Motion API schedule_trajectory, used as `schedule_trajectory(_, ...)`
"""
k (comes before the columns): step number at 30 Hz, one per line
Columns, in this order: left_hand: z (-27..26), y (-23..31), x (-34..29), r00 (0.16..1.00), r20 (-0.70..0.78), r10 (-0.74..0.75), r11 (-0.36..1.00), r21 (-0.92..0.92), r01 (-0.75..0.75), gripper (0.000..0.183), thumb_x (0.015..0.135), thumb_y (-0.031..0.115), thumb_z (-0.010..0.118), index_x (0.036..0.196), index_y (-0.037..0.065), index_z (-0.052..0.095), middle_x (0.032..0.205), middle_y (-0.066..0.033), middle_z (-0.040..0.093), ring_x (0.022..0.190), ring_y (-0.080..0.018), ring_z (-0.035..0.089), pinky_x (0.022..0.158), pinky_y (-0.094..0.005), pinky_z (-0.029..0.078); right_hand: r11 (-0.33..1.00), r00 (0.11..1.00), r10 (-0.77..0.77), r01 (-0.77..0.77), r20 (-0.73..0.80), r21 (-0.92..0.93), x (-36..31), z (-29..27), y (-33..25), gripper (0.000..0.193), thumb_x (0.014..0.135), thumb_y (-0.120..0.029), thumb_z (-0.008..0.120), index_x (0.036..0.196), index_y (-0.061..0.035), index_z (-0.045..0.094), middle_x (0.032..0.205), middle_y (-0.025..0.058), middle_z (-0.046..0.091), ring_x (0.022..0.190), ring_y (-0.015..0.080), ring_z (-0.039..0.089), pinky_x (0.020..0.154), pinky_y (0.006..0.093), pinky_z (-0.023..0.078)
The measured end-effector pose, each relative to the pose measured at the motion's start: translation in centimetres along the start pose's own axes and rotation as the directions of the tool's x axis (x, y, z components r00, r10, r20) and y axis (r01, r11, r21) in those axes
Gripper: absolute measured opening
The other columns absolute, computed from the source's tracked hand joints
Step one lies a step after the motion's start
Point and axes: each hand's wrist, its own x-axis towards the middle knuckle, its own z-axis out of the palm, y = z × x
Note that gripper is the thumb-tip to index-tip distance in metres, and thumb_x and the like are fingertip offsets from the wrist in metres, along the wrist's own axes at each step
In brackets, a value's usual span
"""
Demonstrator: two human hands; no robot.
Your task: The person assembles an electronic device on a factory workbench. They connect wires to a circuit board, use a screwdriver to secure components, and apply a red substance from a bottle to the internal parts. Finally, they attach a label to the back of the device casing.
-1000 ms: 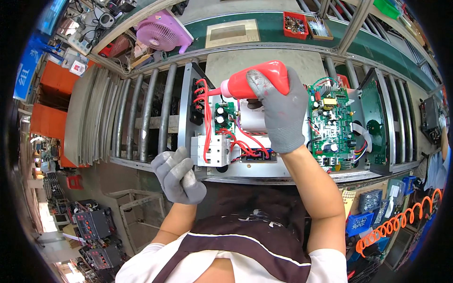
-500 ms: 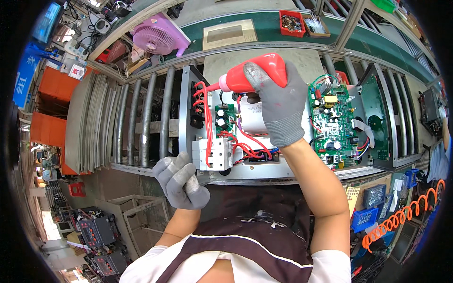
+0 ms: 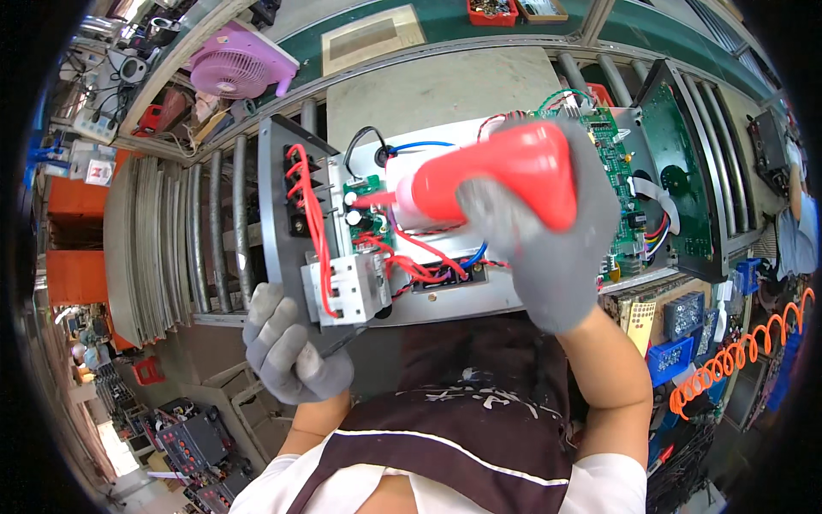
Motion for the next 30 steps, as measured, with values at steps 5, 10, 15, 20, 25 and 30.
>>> schedule_trajectory(5,1.2,-0.4,-0.2,0.975,-0.224,0.005,1.0,-0.029,-0.012,0.016,0.085,0.02,0.047,0.077,0.007,0.051,0.075,-0.0119,0.058,0.073,-0.0301,0.057,0.074,-0.0478,0.048,0.97,0.994,-0.111,0.106,0.01,0.221,-1.2,0.1,1.9,0.045,0.064,-0.015,0.079,0.097,-0.0006,0.052,0.085,0.0088,0.059,0.073,0.0181,0.059,0.067,0.0289,0.048)
schedule_trajectory(10,2.8,-0.3,-0.2,0.897,-0.442,-0.007,1.0,-0.027,-0.005,0.006,0.074,0.016,0.054,0.068,0.013,0.053,0.059,-0.0041,0.055,0.065,-0.023,0.057,0.058,-0.037,0.045,0.995,0.971,-0.094,0.082,0.22,0.064,0.0,0.0,1.6,0.052,0.064,-0.028,0.079,0.098,0.0002,0.051,0.085,0.0109,0.058,0.074,0.0194,0.059,0.068,0.0308,0.048)
schedule_trajectory(15,2.6,0.6,-0.3,0.927,-0.36,-0.1,0.993,0.015,0.113,0.002,0.075,0.02,0.058,0.078,0.02,0.057,0.068,0.0007,0.057,0.068,-0.0172,0.055,0.062,-0.0355,0.044,0.929,0.98,0.19,-0.198,0.054,0.312,0.9,2.3,0.6,0.05,0.066,-0.031,0.074,0.095,0.0026,0.052,0.082,0.0101,0.058,0.075,0.0199,0.058,0.071,0.0315,0.046)
schedule_trajectory(20,1.7,2.3,-2.4,0.95,-0.26,-0.173,0.984,0.004,0.18,0.009,0.087,0.031,0.047,0.083,0.025,0.052,0.076,0.0059,0.047,0.08,-0.0158,0.051,0.071,-0.0428,0.045,0.972,0.972,0.186,-0.204,0.145,0.116,3.4,3.6,0.9,0.043,0.065,-0.025,0.07,0.095,0.002,0.055,0.088,0.0087,0.059,0.077,0.0175,0.056,0.075,0.0288,0.045)
schedule_trajectory(25,1.6,3.7,-3.2,0.92,-0.27,-0.286,0.957,-0.029,0.289,0.004,0.08,0.025,0.056,0.078,0.029,0.055,0.074,0.0092,0.048,0.077,-0.0117,0.051,0.069,-0.0404,0.043,0.994,0.965,0.06,-0.08,0.256,0.071,4.7,3.4,1.3,0.05,0.063,-0.035,0.074,0.092,0.0019,0.056,0.085,0.0076,0.058,0.075,0.0176,0.056,0.072,0.0284,0.045)
schedule_trajectory(30,1.3,3.5,-1.5,0.938,-0.155,-0.31,0.951,-0.068,0.303,0.008,0.072,0.022,0.061,0.074,0.029,0.057,0.067,0.0095,0.05,0.075,-0.0107,0.052,0.067,-0.0399,0.042,0.993,0.947,0.087,-0.108,0.308,0.052,3.5,2.9,0.0,0.058,0.06,-0.045,0.078,0.089,0.0007,0.056,0.079,0.0078,0.059,0.07,0.0182,0.058,0.066,0.0301,0.046)
